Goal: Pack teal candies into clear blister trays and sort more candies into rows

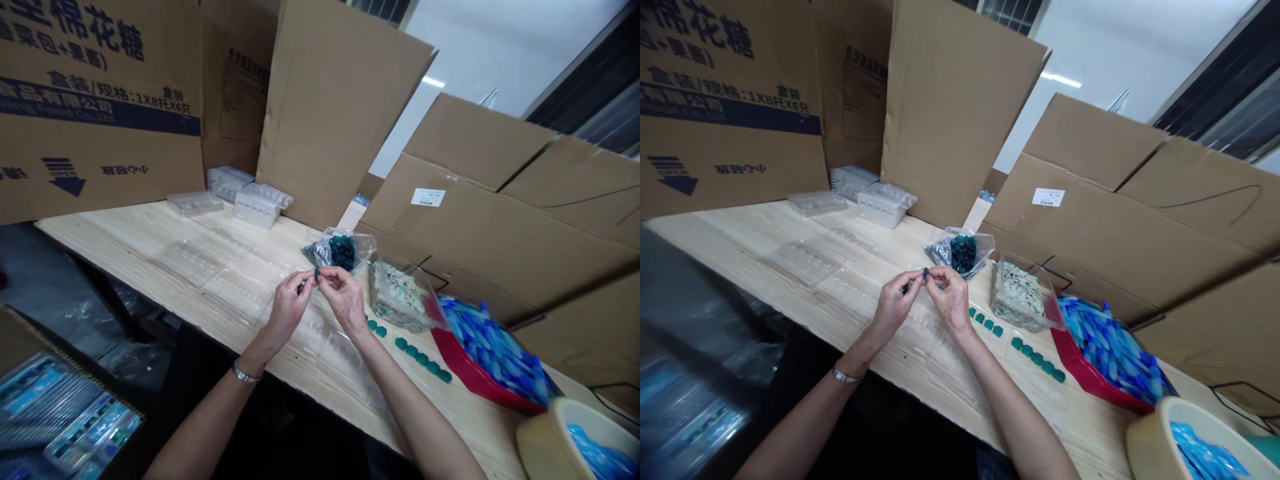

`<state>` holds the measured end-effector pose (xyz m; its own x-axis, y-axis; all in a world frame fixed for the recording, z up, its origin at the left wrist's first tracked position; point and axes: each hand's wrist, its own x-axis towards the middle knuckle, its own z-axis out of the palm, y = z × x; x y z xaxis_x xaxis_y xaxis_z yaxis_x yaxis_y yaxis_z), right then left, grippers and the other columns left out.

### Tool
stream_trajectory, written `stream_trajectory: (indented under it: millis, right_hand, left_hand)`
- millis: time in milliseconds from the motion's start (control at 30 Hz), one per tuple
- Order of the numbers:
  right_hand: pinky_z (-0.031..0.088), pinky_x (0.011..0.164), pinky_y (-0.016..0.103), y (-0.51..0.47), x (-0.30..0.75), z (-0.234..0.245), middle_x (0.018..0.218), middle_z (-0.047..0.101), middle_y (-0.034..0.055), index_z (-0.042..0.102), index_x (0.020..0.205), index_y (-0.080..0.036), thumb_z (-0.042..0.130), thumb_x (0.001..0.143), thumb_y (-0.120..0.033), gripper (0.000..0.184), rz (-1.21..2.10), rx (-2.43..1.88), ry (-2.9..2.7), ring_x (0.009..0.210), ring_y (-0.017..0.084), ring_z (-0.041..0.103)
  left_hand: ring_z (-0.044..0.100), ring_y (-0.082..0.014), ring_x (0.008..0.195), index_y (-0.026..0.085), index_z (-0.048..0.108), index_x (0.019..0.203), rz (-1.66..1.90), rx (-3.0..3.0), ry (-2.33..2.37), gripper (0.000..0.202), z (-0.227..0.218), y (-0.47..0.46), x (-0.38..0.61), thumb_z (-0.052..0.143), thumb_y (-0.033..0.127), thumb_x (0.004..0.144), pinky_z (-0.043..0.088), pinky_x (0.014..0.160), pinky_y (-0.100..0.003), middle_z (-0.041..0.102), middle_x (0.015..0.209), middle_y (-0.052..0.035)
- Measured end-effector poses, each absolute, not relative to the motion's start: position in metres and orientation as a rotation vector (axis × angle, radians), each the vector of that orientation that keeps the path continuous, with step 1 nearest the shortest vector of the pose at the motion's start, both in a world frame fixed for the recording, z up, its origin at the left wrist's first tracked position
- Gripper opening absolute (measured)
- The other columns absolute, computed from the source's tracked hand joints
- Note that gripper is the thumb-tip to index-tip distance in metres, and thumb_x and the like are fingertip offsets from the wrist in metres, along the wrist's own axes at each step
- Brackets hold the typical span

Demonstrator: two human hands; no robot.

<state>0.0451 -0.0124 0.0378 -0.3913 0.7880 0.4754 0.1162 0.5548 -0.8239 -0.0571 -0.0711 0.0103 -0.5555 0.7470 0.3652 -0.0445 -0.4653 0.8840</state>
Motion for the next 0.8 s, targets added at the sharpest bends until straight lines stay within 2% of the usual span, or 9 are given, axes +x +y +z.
stream_trajectory:
  millis: [100, 233, 433, 667, 800]
  right_hand:
    - [0.054, 0.071, 0.032, -0.013, 0.043, 0.039, 0.08, 0.067, 0.0055, 0.063, 0.081, -0.016, 0.06, 0.073, -0.028, 0.014, 0.933, -0.77, -1.828, 0.071, 0.016, 0.064]
    - [0.051, 0.068, 0.029, -0.014, 0.044, 0.04, 0.077, 0.064, 0.0046, 0.061, 0.071, -0.017, 0.055, 0.077, -0.024, 0.01, 0.645, -0.724, -2.003, 0.072, 0.016, 0.06]
    - [0.045, 0.066, 0.027, -0.02, 0.044, 0.042, 0.076, 0.059, 0.0038, 0.055, 0.073, -0.018, 0.048, 0.08, -0.015, 0.01, 0.348, -0.634, -2.197, 0.07, 0.014, 0.055]
    - [0.043, 0.064, 0.026, -0.019, 0.046, 0.046, 0.075, 0.056, 0.0031, 0.054, 0.076, -0.018, 0.046, 0.08, -0.014, 0.01, 0.29, -0.617, -2.268, 0.067, 0.014, 0.053]
    - [0.044, 0.068, 0.028, -0.022, 0.047, 0.046, 0.078, 0.056, 0.0046, 0.054, 0.08, -0.018, 0.045, 0.08, -0.013, 0.011, 0.266, -0.578, -2.345, 0.072, 0.015, 0.054]
  left_hand:
    - [0.057, -0.0173, 0.085, 0.022, 0.071, 0.086, 2.053, 1.033, 1.2, 0.02, 0.009, -0.07, -0.057, 0.065, 0.014, 0.069, 0.041, 0.086, -0.026, 0.067, 0.09, -0.0056]
    - [0.055, -0.0197, 0.091, 0.023, 0.07, 0.087, 2.043, 1.045, 1.207, 0.022, 0.007, -0.071, -0.058, 0.066, 0.014, 0.067, 0.039, 0.09, -0.029, 0.065, 0.092, -0.0066]
    - [0.055, -0.0193, 0.093, 0.024, 0.069, 0.09, 2.045, 1.219, 1.331, 0.022, 0.008, -0.075, -0.065, 0.061, 0.013, 0.072, 0.035, 0.095, -0.03, 0.064, 0.093, -0.0062]
    - [0.056, -0.0164, 0.079, 0.021, 0.07, 0.08, 2.01, 1.004, 1.271, 0.021, 0.012, -0.073, -0.07, 0.066, 0.008, 0.065, 0.042, 0.078, -0.023, 0.066, 0.085, -0.0048]
    - [0.056, -0.0173, 0.084, 0.022, 0.07, 0.08, 2.031, 1.005, 1.257, 0.021, 0.013, -0.076, -0.072, 0.063, 0.007, 0.067, 0.041, 0.082, -0.024, 0.066, 0.085, -0.0044]
